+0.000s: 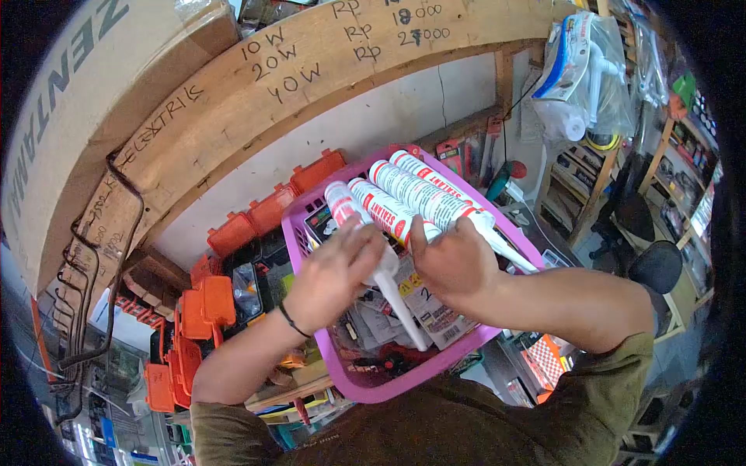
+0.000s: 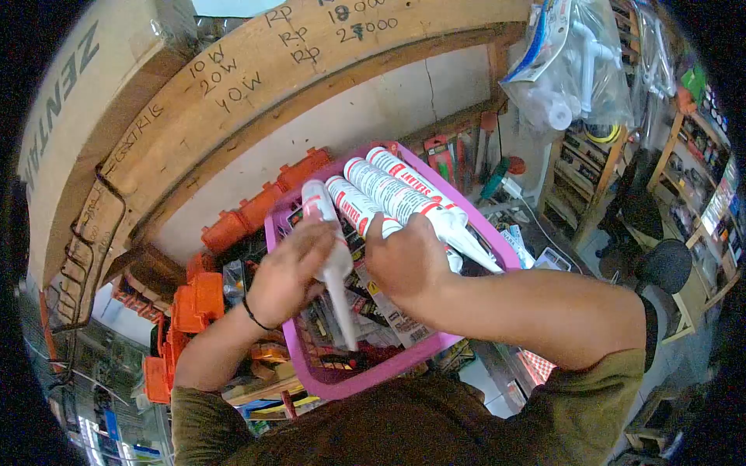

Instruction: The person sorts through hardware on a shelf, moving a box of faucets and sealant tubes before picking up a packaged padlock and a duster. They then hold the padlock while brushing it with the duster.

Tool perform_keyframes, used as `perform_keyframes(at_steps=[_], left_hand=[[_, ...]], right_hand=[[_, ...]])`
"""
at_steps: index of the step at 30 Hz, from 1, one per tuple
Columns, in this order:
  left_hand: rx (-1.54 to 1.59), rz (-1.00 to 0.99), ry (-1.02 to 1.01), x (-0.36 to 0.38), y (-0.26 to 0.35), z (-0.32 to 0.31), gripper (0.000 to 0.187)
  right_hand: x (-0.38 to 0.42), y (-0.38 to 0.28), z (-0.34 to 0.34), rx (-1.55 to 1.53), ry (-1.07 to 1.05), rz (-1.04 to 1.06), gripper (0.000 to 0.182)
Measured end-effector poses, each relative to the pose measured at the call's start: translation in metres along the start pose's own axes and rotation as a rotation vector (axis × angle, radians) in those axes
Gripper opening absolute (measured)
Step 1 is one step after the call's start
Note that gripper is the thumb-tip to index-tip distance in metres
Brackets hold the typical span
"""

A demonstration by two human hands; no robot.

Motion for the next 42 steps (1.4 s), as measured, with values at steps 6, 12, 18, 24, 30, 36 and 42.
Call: perform_keyframes(at_steps=[6,12,18,24,30,36,42], left_hand=[[0.119,-0.081,0.235,-0.002,-0.023,0.021,0.059],[0.142,-0.147,0.338,-0.015,-0.016,0.020,0.055],[0.074,-0.160,0.398,-0.034,-0.005,0.007,0.053],[0.036,-0.136,0.405,-0.057,0.007,-0.009,0.042],[-0.071,-0.294,0.283,-0.079,0.012,-0.001,0.041],[0.064,-0.241,0.314,-0.073,0.006,-0.001,0.046],[0.151,-0.273,0.300,-0.076,0.004,0.001,0.055]], right_hand=[[0.013,-0.004,0.013,-0.036,-0.026,-0.082,0.047],[0.032,-0.008,0.015,-0.073,-0.063,-0.082,0.049],[0.038,-0.011,0.007,-0.121,-0.023,-0.123,0.049],[0.038,-0.011,0.004,-0.221,-0.104,-0.164,0.050],[0.038,-0.005,0.006,-0.280,-0.055,-0.187,0.045],[0.040,-0.007,0.006,-0.228,-0.076,-0.204,0.043],[0.038,-0.008,0.008,-0.177,-0.034,-0.206,0.043]])
Point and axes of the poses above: each hand's wrist, its own x-axis away from the middle knuckle, its own z-axis out of the back of the hand, y = z × x, the point moved 5 cm from there along -x, towards the middle knuckle, and after that the axes turned 5 degrees about z, right-handed, at the moved point
